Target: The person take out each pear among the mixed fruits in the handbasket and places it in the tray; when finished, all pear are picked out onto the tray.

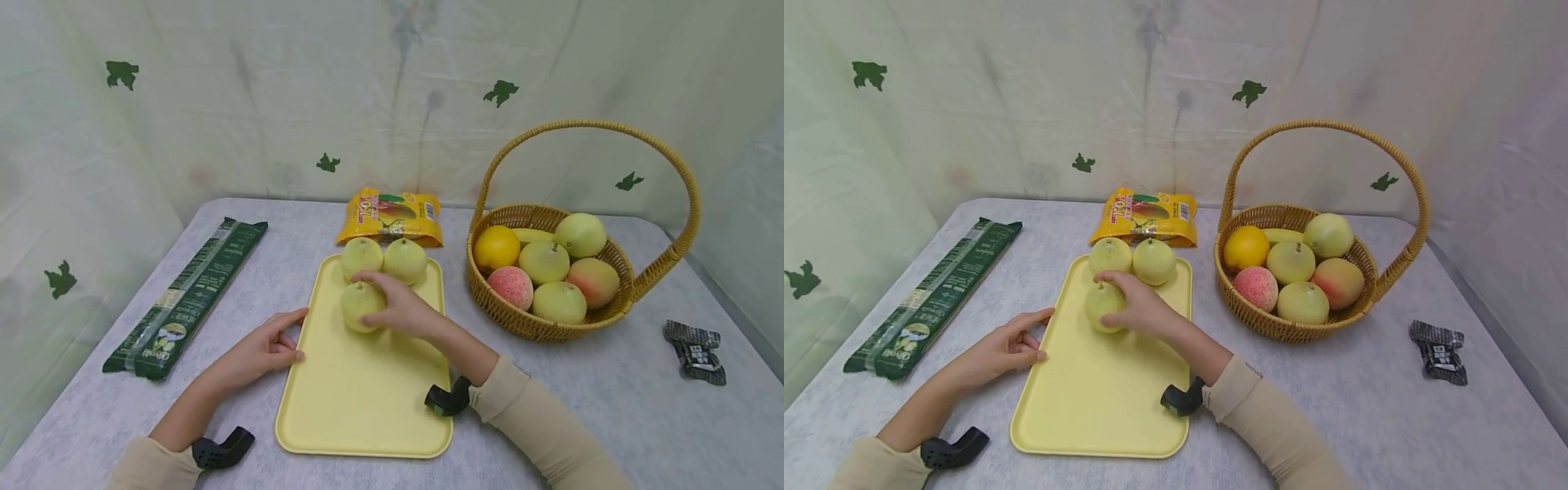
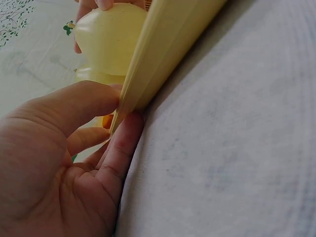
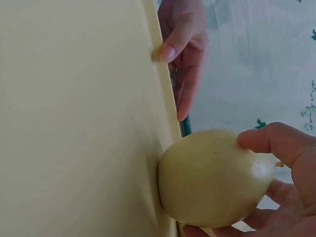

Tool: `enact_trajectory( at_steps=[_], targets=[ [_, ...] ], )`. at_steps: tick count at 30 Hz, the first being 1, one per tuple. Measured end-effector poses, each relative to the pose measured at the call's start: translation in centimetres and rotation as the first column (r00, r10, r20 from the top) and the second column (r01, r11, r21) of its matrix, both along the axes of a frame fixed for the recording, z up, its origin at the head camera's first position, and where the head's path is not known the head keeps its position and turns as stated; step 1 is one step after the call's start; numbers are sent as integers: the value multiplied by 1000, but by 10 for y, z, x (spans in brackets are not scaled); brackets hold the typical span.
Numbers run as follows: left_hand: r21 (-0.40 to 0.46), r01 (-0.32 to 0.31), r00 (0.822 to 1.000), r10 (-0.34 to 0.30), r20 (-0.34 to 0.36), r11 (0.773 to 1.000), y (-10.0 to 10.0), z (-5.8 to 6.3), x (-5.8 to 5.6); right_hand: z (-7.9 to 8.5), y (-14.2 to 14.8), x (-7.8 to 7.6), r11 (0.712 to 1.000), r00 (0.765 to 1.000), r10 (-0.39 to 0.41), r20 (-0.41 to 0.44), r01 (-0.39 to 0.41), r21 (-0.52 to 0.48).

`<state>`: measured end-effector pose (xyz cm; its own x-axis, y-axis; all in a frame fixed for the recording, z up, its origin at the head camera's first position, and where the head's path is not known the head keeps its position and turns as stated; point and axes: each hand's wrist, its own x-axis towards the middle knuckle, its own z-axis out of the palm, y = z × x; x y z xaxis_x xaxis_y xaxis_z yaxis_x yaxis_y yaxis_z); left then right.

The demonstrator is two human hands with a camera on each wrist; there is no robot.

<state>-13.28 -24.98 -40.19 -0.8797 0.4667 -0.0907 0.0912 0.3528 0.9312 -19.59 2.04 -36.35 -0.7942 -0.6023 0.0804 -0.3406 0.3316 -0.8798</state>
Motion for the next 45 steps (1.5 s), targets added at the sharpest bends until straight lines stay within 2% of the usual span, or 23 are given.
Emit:
enact_trajectory(
  at_steps=[3,10,13,17,21,24,26,31,34,36,39,40,45],
  targets=[
    [2,1,1000,-1,6,1000,0,0,0,1,-2,0,1000,1000,7,-14,-7,19],
    [14,9,1000,-9,17,1000,-1,-2,-1,-4,-5,0,997,996,-61,-57,63,32],
    [20,9,1000,-10,24,1000,-1,-3,-1,-2,-1,2,997,997,-66,-44,67,37],
    [20,10,1000,-10,26,1000,-1,-3,0,6,13,7,998,997,-60,-45,60,-4],
    [18,10,1000,-10,28,1000,-1,-3,0,22,36,14,997,987,-61,-151,55,-45],
    [14,9,999,-9,34,1000,-1,-2,-1,34,59,19,997,964,-72,-256,64,-39],
    [8,8,999,-8,34,1000,0,-2,-1,39,77,22,996,939,-84,-335,77,-33],
    [2,4,999,-5,33,1000,0,-1,-1,48,123,27,984,851,-159,-501,178,-12],
    [4,4,999,-4,36,1000,0,-1,-1,53,150,28,966,802,-218,-556,260,-4],
    [3,4,999,-4,37,1000,0,-1,-1,55,168,24,956,763,-245,-598,292,-19],
    [-1,0,999,0,34,1000,0,-1,-1,57,192,17,936,720,-300,-626,350,-47],
    [-4,-2,1000,2,31,1000,0,-1,-1,57,199,14,929,714,-319,-623,365,-57],
    [-3,-4,999,4,33,1000,0,-1,-1,54,230,1,859,730,-453,-512,511,-31]
  ],
)
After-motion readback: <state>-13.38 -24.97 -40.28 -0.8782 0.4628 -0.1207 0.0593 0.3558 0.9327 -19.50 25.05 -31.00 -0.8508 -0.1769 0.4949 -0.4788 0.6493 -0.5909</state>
